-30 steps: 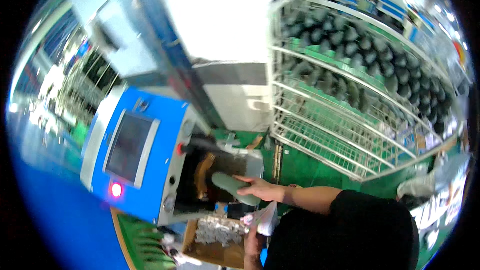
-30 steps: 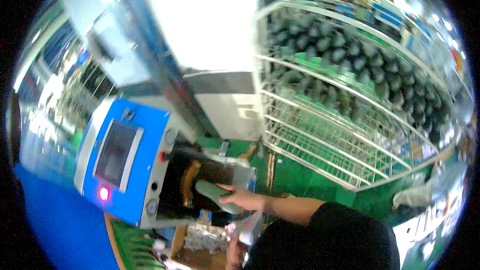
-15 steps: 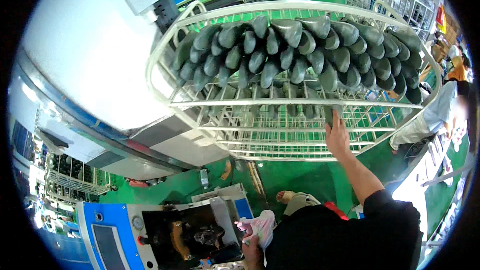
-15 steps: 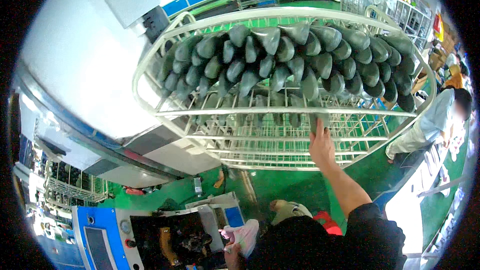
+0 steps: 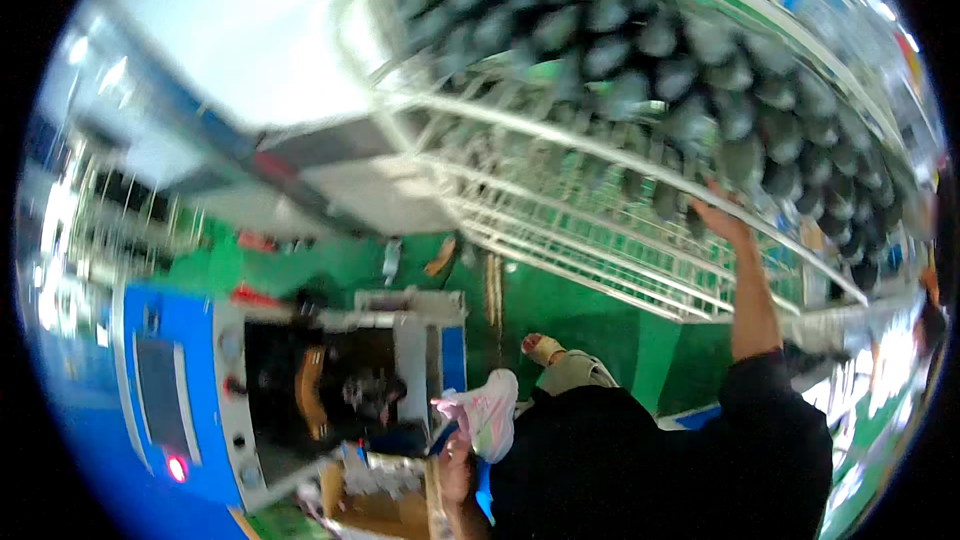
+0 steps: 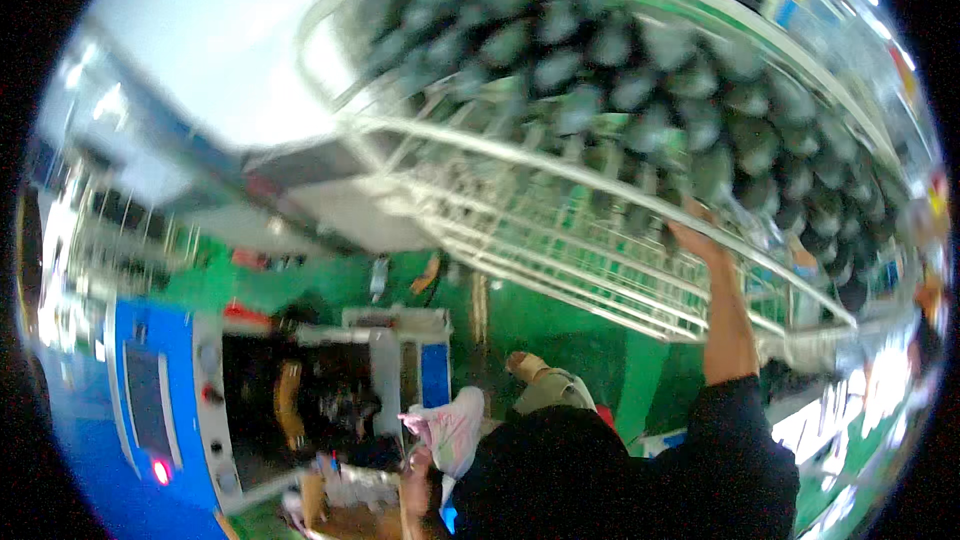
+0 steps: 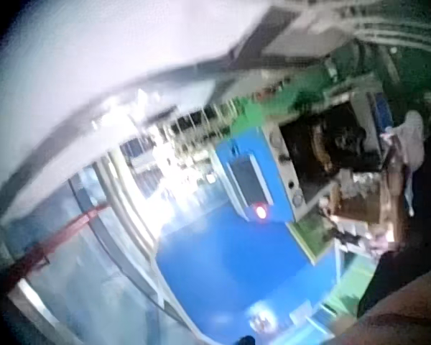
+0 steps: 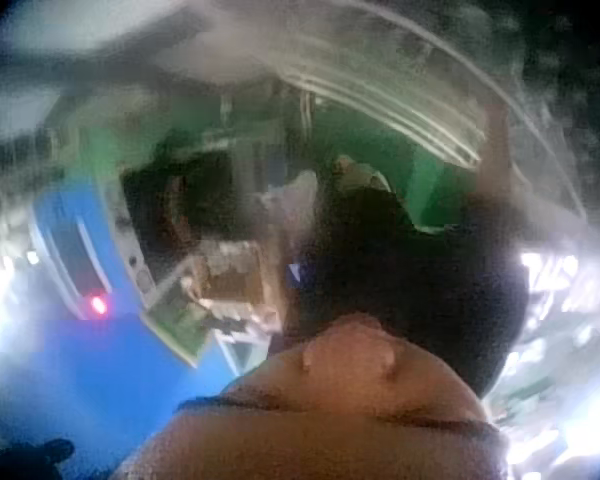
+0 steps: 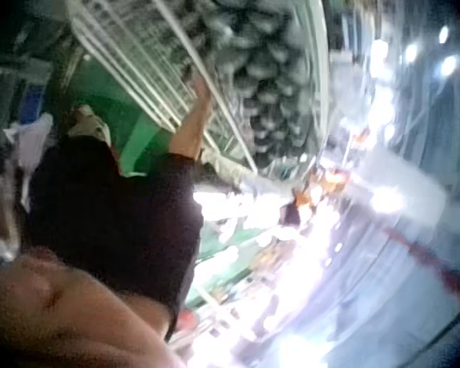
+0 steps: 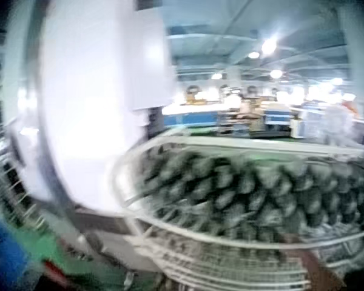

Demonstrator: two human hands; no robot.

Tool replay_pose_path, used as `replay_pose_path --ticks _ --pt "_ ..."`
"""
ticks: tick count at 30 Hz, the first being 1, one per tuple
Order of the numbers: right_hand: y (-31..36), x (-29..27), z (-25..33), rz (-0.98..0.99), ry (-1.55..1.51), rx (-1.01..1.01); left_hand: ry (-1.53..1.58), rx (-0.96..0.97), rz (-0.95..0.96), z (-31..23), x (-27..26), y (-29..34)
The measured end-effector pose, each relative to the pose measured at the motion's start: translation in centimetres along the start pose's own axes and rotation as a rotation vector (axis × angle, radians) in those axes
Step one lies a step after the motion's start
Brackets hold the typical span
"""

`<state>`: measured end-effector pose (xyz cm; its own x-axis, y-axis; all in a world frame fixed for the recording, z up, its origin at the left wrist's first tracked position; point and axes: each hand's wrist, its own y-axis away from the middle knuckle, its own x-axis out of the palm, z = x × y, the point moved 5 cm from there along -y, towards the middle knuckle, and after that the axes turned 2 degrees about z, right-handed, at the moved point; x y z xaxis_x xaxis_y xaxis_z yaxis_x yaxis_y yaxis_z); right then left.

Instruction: The person repeatedly picks up pink shoes from a wooden rack, places them into a cardboard box filled with packing material, and then moves the box to a wire cart. The person continues this process for multiple pairs of shoes.

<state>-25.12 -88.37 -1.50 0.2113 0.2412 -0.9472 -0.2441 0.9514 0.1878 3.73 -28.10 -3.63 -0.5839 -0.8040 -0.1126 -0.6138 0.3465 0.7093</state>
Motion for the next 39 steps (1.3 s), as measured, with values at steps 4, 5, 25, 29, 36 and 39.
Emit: replay_pose_path --ticks 4,5,25,29,36,39 --pt "-3.3 4.7 -3.6 -0.329 0.453 -0.485 0.511 0.169 -0.086 10.4 -9.9 3.5" --pt "-1.2 6.0 0.0 -0.368 0.295 -0.400 0.599 0.352 -0.177 13.1 -12.8 6.2" --pt "40.9 20.9 47.3 0.742 0.047 -1.502 -0.520 -0.169 -1.285 36.9 -20.6 13.7" --pt "44.6 22.2 48.9 0.844 0.254 -1.545 -0.260 -0.298 -1.175 37.1 -14.1 20.1" --pt "50.8 26.5 48.9 1.032 0.471 -1.876 0.044 -0.708 -1.153 45.1 10.3 33.6" --pt "53.9 25.8 47.6 1.108 0.584 -1.930 0.148 -0.999 -1.266 47.7 23.2 41.8"
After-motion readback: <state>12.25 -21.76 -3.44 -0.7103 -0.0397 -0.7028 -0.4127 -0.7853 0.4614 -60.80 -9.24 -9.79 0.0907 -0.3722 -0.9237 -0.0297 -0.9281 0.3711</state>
